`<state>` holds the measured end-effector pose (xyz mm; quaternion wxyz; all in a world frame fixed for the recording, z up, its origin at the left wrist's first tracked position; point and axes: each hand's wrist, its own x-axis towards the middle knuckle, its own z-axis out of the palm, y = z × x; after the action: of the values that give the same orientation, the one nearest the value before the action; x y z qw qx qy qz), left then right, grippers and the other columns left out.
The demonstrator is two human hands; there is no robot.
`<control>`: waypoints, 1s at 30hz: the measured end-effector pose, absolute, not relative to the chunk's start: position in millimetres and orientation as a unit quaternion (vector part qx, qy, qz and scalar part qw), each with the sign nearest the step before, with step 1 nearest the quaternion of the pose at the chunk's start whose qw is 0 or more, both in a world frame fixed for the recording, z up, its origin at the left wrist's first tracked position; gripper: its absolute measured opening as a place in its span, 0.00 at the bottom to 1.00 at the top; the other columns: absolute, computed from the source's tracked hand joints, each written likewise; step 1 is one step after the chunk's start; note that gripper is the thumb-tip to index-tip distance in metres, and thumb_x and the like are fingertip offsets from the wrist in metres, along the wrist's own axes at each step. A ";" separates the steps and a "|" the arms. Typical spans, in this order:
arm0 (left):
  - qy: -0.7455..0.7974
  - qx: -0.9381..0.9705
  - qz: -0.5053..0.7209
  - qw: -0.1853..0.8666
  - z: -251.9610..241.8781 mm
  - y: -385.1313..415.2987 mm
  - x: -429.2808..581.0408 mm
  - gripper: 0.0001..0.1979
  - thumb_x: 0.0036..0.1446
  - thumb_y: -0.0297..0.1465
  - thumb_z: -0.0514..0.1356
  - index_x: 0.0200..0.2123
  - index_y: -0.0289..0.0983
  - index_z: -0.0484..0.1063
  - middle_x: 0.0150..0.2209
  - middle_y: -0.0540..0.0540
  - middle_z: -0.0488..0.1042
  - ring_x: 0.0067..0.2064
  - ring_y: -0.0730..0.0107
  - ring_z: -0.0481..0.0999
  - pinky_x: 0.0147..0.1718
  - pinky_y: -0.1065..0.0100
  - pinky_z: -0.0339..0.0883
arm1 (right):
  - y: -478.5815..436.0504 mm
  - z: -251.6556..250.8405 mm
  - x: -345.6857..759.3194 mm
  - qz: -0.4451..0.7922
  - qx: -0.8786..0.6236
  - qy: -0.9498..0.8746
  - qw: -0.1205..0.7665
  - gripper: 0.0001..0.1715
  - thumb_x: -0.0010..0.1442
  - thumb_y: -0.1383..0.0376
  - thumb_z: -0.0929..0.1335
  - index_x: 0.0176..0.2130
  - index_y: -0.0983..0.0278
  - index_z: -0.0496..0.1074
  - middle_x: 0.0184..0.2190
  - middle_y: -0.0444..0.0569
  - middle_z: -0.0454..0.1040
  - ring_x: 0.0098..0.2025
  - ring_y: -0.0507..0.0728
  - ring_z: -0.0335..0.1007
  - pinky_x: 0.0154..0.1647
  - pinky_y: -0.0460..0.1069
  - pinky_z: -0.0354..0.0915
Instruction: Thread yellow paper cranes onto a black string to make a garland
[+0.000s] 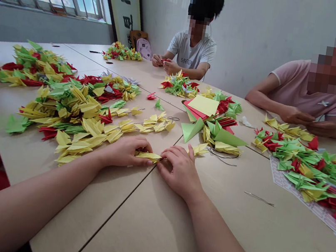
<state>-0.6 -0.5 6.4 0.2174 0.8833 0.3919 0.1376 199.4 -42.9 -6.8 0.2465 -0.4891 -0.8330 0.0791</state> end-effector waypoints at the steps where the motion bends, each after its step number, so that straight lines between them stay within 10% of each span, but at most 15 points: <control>1: 0.392 0.883 0.139 0.218 6.4 -0.4 -0.5 0.19 0.49 0.47 0.56 0.35 0.39 0.70 0.35 0.48 0.71 0.38 0.69 0.68 0.34 0.70 0.60 | -42.9 -7.0 199.5 0.078 -0.491 -0.831 0.249 0.08 0.54 0.60 0.63 0.34 0.59 0.69 0.39 0.47 0.73 0.47 0.58 0.64 0.58 0.64 0.36; 30: 0.394 0.883 0.127 0.222 7.5 0.8 -0.9 0.19 0.50 0.48 0.54 0.35 0.39 0.70 0.36 0.48 0.71 0.39 0.69 0.68 0.34 0.71 0.60 | -41.1 -9.0 200.7 0.084 -0.510 -0.815 0.262 0.07 0.54 0.61 0.63 0.33 0.59 0.69 0.38 0.47 0.72 0.45 0.58 0.65 0.57 0.64 0.39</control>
<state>-0.9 0.8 7.5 0.2217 0.8830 0.3936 0.1272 200.7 -41.1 -9.0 0.2619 -0.5098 -0.8151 0.0844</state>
